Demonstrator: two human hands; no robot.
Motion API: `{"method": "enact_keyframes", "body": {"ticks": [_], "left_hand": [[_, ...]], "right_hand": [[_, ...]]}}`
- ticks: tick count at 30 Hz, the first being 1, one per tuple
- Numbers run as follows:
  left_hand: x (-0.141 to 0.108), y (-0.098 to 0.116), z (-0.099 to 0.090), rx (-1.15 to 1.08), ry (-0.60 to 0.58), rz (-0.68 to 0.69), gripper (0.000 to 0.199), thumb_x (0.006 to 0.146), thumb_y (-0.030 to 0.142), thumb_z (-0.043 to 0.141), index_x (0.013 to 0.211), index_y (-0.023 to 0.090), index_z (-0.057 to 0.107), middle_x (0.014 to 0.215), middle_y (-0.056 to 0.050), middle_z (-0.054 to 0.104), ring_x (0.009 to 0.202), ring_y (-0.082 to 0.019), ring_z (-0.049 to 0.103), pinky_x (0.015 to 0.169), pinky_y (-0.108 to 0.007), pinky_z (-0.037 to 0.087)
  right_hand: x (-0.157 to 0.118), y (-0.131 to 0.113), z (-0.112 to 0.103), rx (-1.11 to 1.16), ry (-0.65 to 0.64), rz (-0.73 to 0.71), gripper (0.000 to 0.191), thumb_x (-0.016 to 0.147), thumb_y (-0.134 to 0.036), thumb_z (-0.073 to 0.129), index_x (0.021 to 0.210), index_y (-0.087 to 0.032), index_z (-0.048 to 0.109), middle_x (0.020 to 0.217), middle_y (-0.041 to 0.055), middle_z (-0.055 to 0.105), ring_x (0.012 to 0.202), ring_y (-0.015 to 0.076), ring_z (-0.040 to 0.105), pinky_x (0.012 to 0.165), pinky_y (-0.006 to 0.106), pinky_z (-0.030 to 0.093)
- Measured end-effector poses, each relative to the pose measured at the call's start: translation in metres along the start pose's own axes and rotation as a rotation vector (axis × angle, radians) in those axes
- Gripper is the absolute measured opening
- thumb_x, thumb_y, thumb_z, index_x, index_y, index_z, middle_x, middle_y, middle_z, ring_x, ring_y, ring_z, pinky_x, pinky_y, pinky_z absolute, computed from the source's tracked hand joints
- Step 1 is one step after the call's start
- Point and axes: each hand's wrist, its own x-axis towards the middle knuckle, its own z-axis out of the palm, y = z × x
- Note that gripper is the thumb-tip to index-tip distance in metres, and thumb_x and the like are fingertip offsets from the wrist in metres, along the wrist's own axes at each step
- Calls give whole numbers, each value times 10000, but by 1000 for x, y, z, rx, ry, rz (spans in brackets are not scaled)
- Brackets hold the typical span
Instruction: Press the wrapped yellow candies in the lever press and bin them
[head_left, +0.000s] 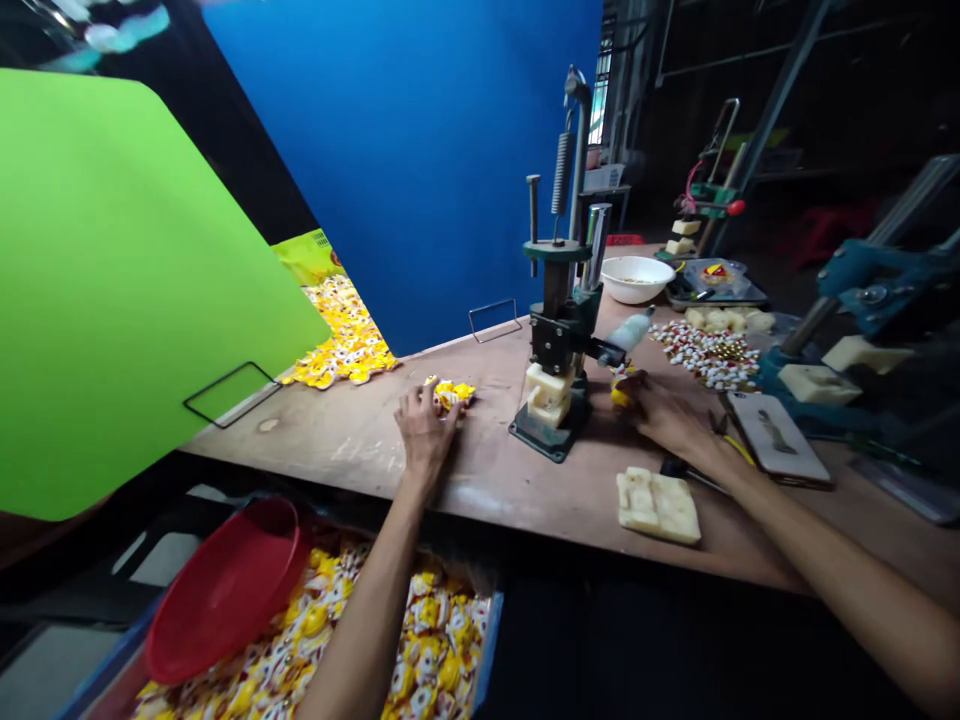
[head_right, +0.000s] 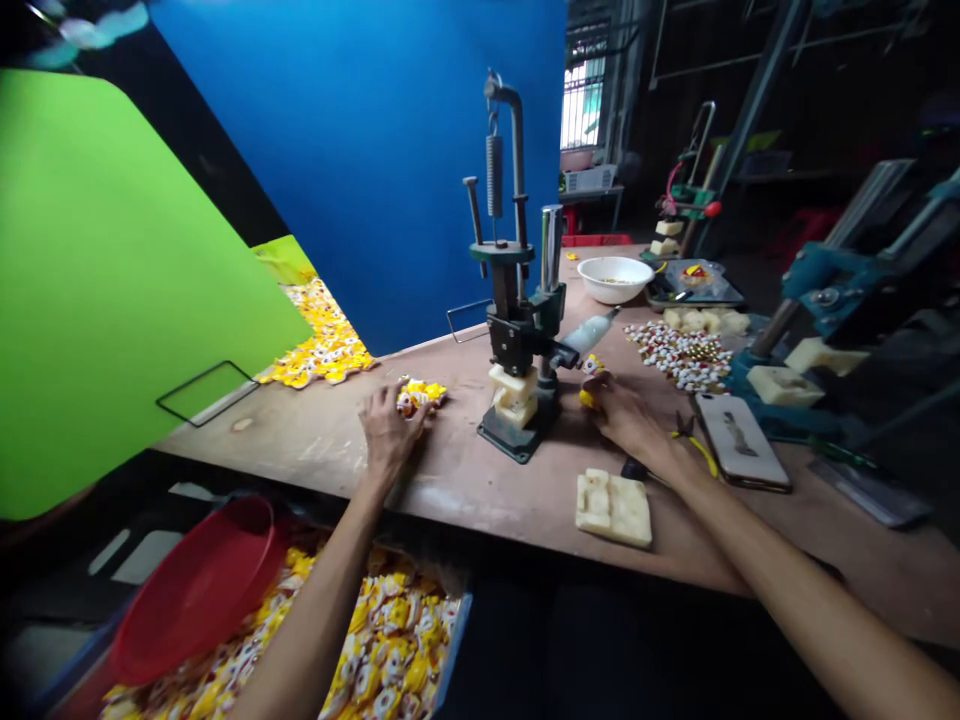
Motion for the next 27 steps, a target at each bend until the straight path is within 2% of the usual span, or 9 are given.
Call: {"method": "enact_keyframes", "body": {"ticks": [2,4,6,8,11,15,19,23,27], "left_hand": [[-12,13,-9,-137,150,-76,486,930,495,792,1304,195,710,1292,-176,746,1215,-372,664,1093,-552,515],[-36,39,-23,-409,148,-113,490,954,503,782,1335,212,684,1257,-142,753,1088,-297,713,1010,-480,589],[-70,72,-36,-742,-105,-70,605,929,475,836,1453,253,629,1334,-139,739,1034,-256,751,896,-409,653],[-104,104,-44,-996,-425,-17,765,885,436,906,1560,300,572,1469,-153,699,1195,-290,760,970,-427,684],[-138,127,-41,-1254,-611,-164,521,956,427,847,1422,285,662,1427,-140,740,1288,-302,761,1100,-467,661],[-141,114,-21,-1225,-351,-398,577,890,443,917,1359,267,629,1287,-113,784,1167,-272,810,1027,-443,691],[-116,112,6,-934,-94,-256,534,866,471,932,1276,228,693,1268,-110,779,1105,-265,798,997,-434,685],[-95,137,30,-803,-36,-176,619,937,403,864,1451,234,563,1289,-138,785,1058,-280,798,890,-412,663],[-85,151,45,-652,-51,-140,320,1013,373,760,1280,235,652,1151,-128,794,1028,-307,770,903,-433,610]], "right_hand": [[-12,-2,-14,96,11,51,354,854,-506,829,1087,-243,789,1213,157,777,1079,383,732,988,543,614],[-29,-14,-26,328,-54,210,465,877,-584,852,1206,-261,791,1266,136,783,1048,344,747,903,481,646],[-45,-37,-27,573,-219,379,542,889,-625,869,1294,-274,786,1318,113,778,1039,297,756,837,394,653],[-58,-64,-15,735,-412,463,536,907,-634,869,1295,-272,800,1296,92,784,1017,247,752,811,320,639],[-65,-95,14,882,-589,427,512,933,-628,852,1286,-261,810,1245,67,792,997,192,748,837,270,624],[-56,-92,36,864,-524,357,580,917,-610,872,1365,-258,765,1295,73,787,1024,187,767,926,324,650],[-46,-62,25,744,-264,418,563,870,-625,901,1251,-225,791,1213,101,809,933,187,762,839,331,664],[-49,-41,8,652,-148,461,531,845,-664,906,1064,-192,797,1036,98,811,860,183,738,752,298,636],[-54,-31,-3,629,-192,502,510,849,-638,919,1081,-196,812,997,85,807,845,179,730,721,275,613]]}}
